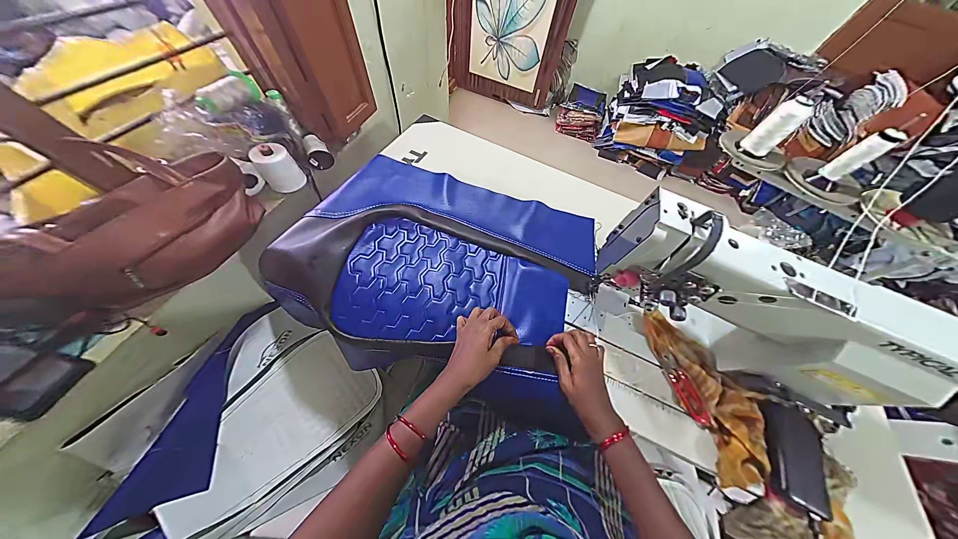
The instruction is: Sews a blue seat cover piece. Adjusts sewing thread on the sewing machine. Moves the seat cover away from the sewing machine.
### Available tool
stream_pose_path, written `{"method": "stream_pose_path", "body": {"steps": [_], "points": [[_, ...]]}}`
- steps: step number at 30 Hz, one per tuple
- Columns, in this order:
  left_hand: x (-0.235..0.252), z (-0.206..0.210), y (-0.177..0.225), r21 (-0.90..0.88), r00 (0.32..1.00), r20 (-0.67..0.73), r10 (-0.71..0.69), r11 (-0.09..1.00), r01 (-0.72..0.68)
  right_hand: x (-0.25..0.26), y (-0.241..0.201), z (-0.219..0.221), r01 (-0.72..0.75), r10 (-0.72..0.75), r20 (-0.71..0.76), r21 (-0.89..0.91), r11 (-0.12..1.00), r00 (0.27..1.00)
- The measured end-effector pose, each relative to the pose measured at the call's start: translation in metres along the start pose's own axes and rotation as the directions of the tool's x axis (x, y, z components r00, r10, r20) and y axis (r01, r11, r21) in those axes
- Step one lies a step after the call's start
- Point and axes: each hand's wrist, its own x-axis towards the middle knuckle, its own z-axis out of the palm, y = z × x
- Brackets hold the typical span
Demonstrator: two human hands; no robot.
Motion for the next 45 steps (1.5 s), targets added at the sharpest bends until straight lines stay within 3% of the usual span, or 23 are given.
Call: {"method": "stream_pose_path", "body": {"steps": [2,4,6,8,10,12,15,20,23,25,26,28,30,31,34,37,40,42,45], "points": [[-0.002,-0.008,-0.005,-0.227,0.999,-0.049,-0.01,0.974,-0.001,0.0,0.005,0.003,-0.043,0.051,-0.067,0.116,0.992,0.996],[-0.005,-0.018,-0.012,-0.556,0.99,-0.134,-0.043,0.83,-0.039,-0.001,0.007,-0.005,-0.146,0.192,-0.12,0.317,0.937,0.974],[-0.009,-0.031,-0.018,-0.697,0.971,-0.217,-0.096,0.711,-0.086,0.003,0.009,-0.019,-0.255,0.375,-0.155,0.499,0.828,0.914],[-0.015,-0.041,-0.031,-0.545,0.959,-0.28,-0.033,0.828,-0.131,0.006,0.008,-0.029,-0.22,0.431,-0.201,0.631,0.744,0.88],[-0.022,-0.047,-0.038,-0.228,0.962,-0.253,0.105,0.96,-0.165,0.007,0.005,-0.028,-0.086,0.323,-0.242,0.666,0.741,0.915],[-0.029,-0.046,-0.038,-0.035,0.971,-0.169,0.171,0.983,-0.179,0.007,-0.007,-0.021,-0.024,0.167,-0.216,0.543,0.839,0.962],[-0.033,-0.04,-0.037,0.063,0.978,-0.148,0.145,0.989,-0.137,0.018,-0.035,-0.004,0.022,-0.007,-0.057,0.276,0.961,0.998],[-0.033,-0.039,-0.033,0.024,0.99,-0.137,0.037,0.999,-0.034,0.035,-0.064,0.033,0.081,-0.09,0.135,0.075,0.994,0.987],[-0.035,-0.047,-0.04,-0.216,0.976,-0.217,0.018,0.974,-0.066,0.04,-0.068,0.037,0.004,-0.036,0.17,0.182,0.983,0.985],[-0.039,-0.054,-0.047,-0.385,0.954,-0.3,-0.009,0.916,-0.112,0.041,-0.063,0.034,-0.07,0.018,0.15,0.349,0.934,0.989],[-0.041,-0.058,-0.048,-0.377,0.938,-0.348,-0.018,0.918,-0.122,0.041,-0.061,0.031,-0.102,0.044,0.14,0.444,0.89,0.989],[-0.048,-0.071,-0.054,-0.103,0.928,-0.371,0.045,0.991,-0.089,0.042,-0.057,0.027,-0.034,-0.01,0.085,0.497,0.867,0.996],[-0.054,-0.084,-0.062,0.214,0.946,-0.303,0.114,0.976,-0.048,0.047,-0.05,0.025,0.178,-0.216,0.082,0.333,0.926,0.973],[-0.057,-0.09,-0.067,0.274,0.957,-0.26,0.127,0.96,-0.053,0.049,-0.047,0.025,0.278,-0.309,0.116,0.226,0.933,0.944],[-0.068,-0.111,-0.084,0.226,0.971,-0.194,0.137,0.97,-0.092,0.058,-0.041,0.03,0.474,-0.477,0.176,0.061,0.878,0.861],[-0.082,-0.127,-0.098,0.092,0.983,-0.149,0.105,0.991,-0.092,0.061,-0.038,0.033,0.534,-0.532,0.163,0.039,0.845,0.831],[-0.09,-0.13,-0.104,0.038,0.98,-0.178,0.094,0.995,-0.089,0.062,-0.04,0.033,0.372,-0.414,0.115,0.274,0.887,0.903],[-0.093,-0.123,-0.106,0.03,0.972,-0.223,0.08,0.997,-0.075,0.065,-0.044,0.035,0.237,-0.29,0.049,0.46,0.856,0.956],[-0.092,-0.112,-0.111,0.023,0.957,-0.287,0.045,0.999,-0.04,0.069,-0.048,0.043,0.279,-0.343,0.089,0.413,0.867,0.935]]}}
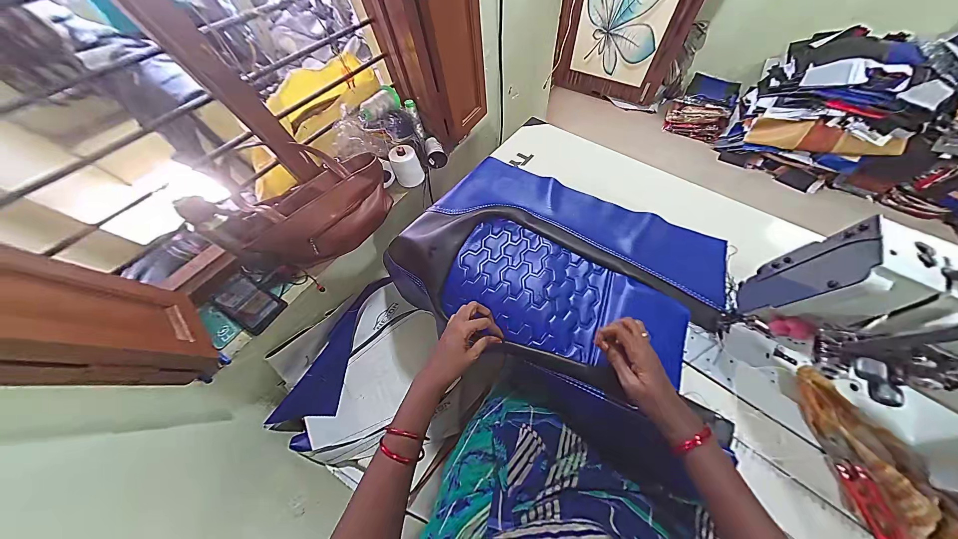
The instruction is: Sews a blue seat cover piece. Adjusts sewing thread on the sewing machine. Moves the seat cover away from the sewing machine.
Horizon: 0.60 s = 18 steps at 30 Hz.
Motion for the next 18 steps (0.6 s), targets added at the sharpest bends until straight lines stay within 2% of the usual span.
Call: {"method": "stream_pose_path", "body": {"steps": [2,3,5,7,8,9,10,11,12,13,15,18], "points": [[0.001,0.002,-0.003,-0.011,0.999,-0.034,0.007,1.0,-0.007,0.002,-0.001,0.007,0.107,-0.083,0.131,-0.187,0.976,0.988],[0.0,0.001,-0.003,-0.072,0.998,-0.066,0.012,0.997,-0.017,0.003,-0.001,0.01,0.155,-0.115,0.168,-0.244,0.957,0.979],[-0.002,-0.007,-0.004,-0.343,0.983,-0.182,-0.014,0.938,-0.05,0.005,-0.002,0.012,0.21,-0.157,0.196,-0.287,0.935,0.968],[-0.007,-0.021,-0.005,-0.593,0.932,-0.329,-0.151,0.801,-0.079,0.005,-0.002,0.015,0.228,-0.173,0.2,-0.298,0.927,0.965],[-0.007,-0.03,-0.006,-0.63,0.882,-0.408,-0.238,0.772,-0.083,0.004,-0.002,0.017,0.206,-0.162,0.179,-0.269,0.941,0.97],[-0.006,-0.039,-0.008,-0.573,0.817,-0.491,-0.302,0.818,-0.042,0.003,-0.003,0.018,0.159,-0.134,0.135,-0.195,0.968,0.982],[-0.007,-0.048,-0.012,-0.408,0.789,-0.541,-0.291,0.911,0.057,0.002,-0.003,0.017,0.089,-0.083,0.075,-0.076,0.993,0.994],[-0.01,-0.056,-0.018,-0.183,0.804,-0.551,-0.224,0.972,0.146,0.001,-0.003,0.014,0.006,-0.007,0.01,0.069,0.998,1.0],[-0.013,-0.061,-0.021,0.03,0.846,-0.514,-0.141,0.983,0.182,0.0,-0.004,0.011,-0.063,0.076,-0.048,0.221,0.973,0.996],[-0.016,-0.063,-0.022,0.142,0.893,-0.445,-0.074,0.978,0.152,-0.001,-0.006,0.008,-0.108,0.147,-0.093,0.335,0.936,0.985],[-0.018,-0.055,-0.02,0.145,0.955,-0.298,0.003,0.989,0.042,-0.001,-0.009,0.005,-0.142,0.217,-0.135,0.419,0.897,0.967],[-0.017,-0.022,-0.012,0.105,0.98,-0.198,-0.013,0.994,0.035,-0.003,-0.008,0.01,-0.134,0.166,-0.107,0.252,0.958,0.98]]}}
